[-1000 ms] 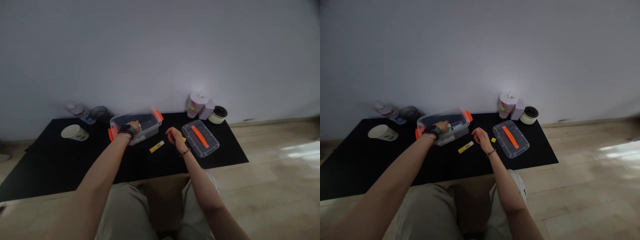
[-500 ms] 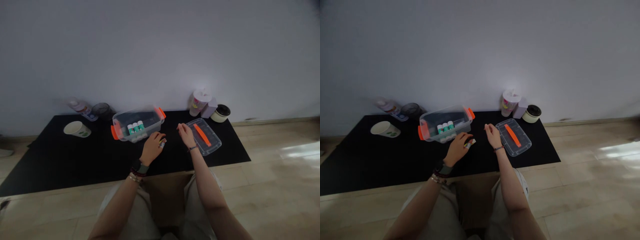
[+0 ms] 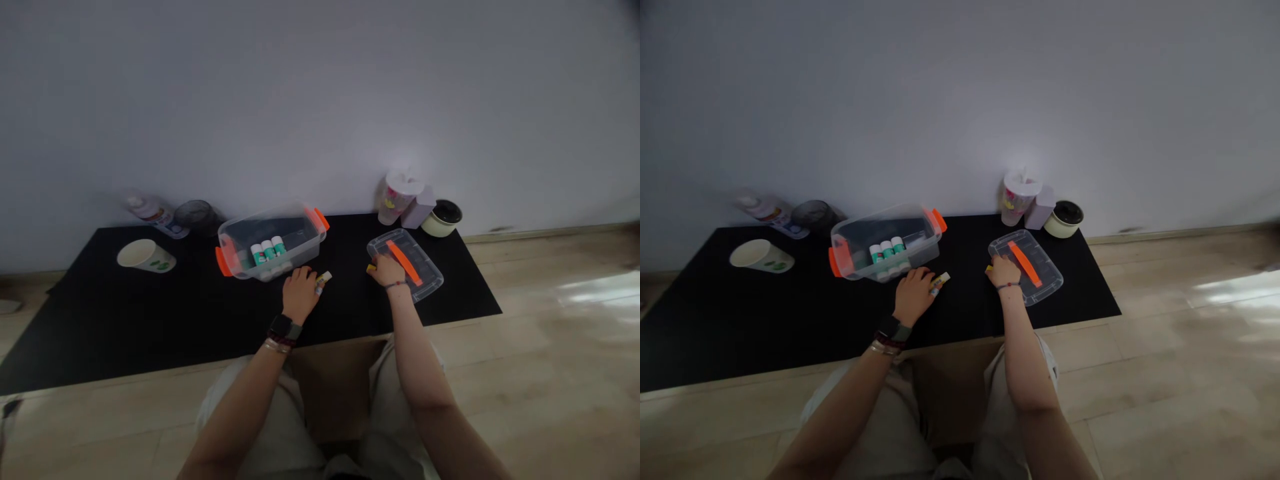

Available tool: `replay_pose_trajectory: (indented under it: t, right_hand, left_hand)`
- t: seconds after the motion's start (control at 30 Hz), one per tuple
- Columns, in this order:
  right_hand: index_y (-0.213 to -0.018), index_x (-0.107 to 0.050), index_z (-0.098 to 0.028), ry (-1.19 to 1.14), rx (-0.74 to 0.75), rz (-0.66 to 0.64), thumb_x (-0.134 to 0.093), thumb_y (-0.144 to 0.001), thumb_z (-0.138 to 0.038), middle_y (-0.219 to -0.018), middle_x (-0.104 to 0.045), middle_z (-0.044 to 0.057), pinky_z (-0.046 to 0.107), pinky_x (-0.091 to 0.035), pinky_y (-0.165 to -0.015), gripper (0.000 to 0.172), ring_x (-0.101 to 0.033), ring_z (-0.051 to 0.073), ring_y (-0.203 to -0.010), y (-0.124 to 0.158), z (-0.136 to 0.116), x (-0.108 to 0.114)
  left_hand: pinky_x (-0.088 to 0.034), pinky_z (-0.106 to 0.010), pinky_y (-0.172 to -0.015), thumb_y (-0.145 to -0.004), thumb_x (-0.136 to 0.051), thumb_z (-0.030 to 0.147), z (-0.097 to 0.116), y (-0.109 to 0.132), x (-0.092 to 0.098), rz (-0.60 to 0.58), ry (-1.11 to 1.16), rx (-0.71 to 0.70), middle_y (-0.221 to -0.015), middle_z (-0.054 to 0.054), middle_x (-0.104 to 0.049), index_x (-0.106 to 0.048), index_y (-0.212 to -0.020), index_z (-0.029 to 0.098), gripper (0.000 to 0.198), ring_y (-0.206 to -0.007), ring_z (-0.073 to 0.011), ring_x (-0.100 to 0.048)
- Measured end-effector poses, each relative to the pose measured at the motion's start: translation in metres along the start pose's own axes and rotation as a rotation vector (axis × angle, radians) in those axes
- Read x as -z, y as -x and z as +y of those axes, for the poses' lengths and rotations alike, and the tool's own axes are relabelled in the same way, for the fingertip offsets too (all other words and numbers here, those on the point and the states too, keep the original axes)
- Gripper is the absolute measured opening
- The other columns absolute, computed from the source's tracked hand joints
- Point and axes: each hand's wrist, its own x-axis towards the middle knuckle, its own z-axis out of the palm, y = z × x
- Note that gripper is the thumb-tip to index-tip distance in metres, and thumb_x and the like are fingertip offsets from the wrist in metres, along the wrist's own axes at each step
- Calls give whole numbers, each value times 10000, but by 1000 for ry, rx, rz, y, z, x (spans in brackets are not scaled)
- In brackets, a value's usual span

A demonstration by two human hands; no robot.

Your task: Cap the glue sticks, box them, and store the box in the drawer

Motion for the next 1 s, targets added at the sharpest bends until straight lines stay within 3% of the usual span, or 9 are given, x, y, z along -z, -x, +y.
replay_pose_trajectory:
  t: [0.23,0.4,0.57,0.67,0.83,1.0]
  right_hand:
    - [-1087,-696,-189,4,-6,-47,-689,-849,-294,-1228,-656,124,329,-484,-839,261,-646,275,-1094,-4,-4,-4]
    - [-1013,-683,-163,-236,95,-30,-705,-839,-297,-1014,-712,99,292,-481,-782,221,-667,223,-959,-7,-8,-9]
    - [-1073,-647,-167,-837,240,-26,-565,-909,-351,-817,-651,7,225,-443,-581,259,-573,93,-591,-11,-26,-19]
    - [-1024,-645,-165,-1125,277,-103,-578,-874,-421,-773,-629,-4,203,-359,-475,304,-520,75,-525,-8,-39,-23]
    - [-971,-641,-177,-1285,375,-200,-698,-764,-523,-721,-625,-10,195,-318,-446,407,-519,84,-558,1,-46,-22]
    - [-927,-608,-197,-1289,494,-228,-770,-715,-515,-825,-664,7,225,-460,-564,415,-567,98,-643,4,-45,-20]
  left_hand:
    - [-455,-431,-854,-915,-585,339,2,-3,-3,19,32,-9,-1222,-130,-636,-720,-1079,186,262,-1119,-313,-556]
    - [-459,-430,-899,-915,-579,368,2,-7,-3,77,317,17,-1177,-123,-669,-706,-1077,166,288,-1085,-305,-584]
    - [-511,-366,-817,-893,-558,536,1,-12,-12,-104,997,53,-1024,-114,-721,-663,-1059,150,433,-927,-255,-672]
    - [-523,-343,-795,-825,-587,669,5,-12,-13,-224,1328,73,-967,-104,-728,-622,-1045,151,564,-900,-233,-690]
    - [-531,-299,-724,-743,-669,697,11,-10,-2,-306,1550,152,-801,-26,-658,-589,-1003,153,608,-729,-160,-672]
    - [-401,-192,-492,-762,-664,663,9,-8,7,-323,1615,206,-708,20,-569,-574,-904,151,540,-521,-64,-514]
